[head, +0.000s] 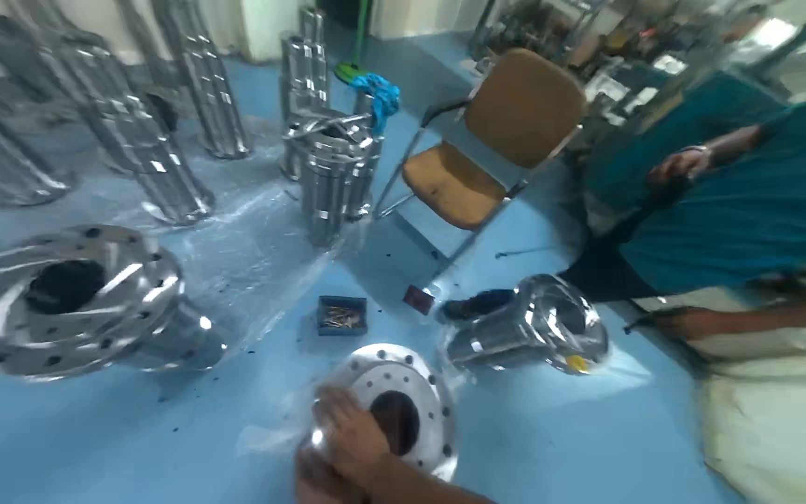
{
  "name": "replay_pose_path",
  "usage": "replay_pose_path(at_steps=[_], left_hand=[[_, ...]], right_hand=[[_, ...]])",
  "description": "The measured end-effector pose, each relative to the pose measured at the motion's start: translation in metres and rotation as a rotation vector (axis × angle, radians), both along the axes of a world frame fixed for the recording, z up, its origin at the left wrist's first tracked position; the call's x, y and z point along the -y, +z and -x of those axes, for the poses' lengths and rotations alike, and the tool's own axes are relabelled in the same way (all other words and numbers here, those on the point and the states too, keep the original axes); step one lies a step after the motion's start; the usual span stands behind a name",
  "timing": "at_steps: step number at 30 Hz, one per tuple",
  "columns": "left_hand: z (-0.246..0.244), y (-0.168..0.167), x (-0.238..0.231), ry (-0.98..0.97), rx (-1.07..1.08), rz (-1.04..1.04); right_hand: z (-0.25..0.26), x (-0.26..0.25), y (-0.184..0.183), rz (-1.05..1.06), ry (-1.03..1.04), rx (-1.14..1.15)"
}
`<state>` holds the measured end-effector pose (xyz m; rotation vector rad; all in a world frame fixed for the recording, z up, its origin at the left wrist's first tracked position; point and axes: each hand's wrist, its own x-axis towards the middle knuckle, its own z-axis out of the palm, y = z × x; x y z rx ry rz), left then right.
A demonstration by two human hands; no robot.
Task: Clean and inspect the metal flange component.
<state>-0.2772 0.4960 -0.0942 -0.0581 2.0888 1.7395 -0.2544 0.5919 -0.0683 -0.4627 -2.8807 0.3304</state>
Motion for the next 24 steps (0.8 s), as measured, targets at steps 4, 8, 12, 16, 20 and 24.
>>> replay_pose_path(at_steps=[4, 8, 12, 16, 20, 24], left_hand=[[0.000, -0.017, 0.001, -0.017, -0.007, 0.048], [0.003, 0.000, 0.001, -0.081, -0.022, 0.104], [-0.002, 0.002, -0.002, -0.032, 0.046, 0.039], [-0.003, 0.004, -0.002, -0.005, 0.134, 0.008], [-0.003, -0.004, 0.002, -0.084, -0.008, 0.093], [-0.006, -0.001, 0.001, -0.051, 0.024, 0.070]], right_hand=[[0.005, 0.001, -0.005, -0.051, -0.071, -0.032], [-0.030, 0.009, -0.003, 0.006, -0.060, -0.015], [0.005, -0.003, -0.011, -0.099, -0.081, -0.051], [0.031, -0.006, -0.010, -0.163, -0.111, -0.043], [-0.024, 0.013, 0.000, 0.028, -0.135, -0.009], [-0.018, 0.008, 0.000, 0.007, -0.110, 0.039]])
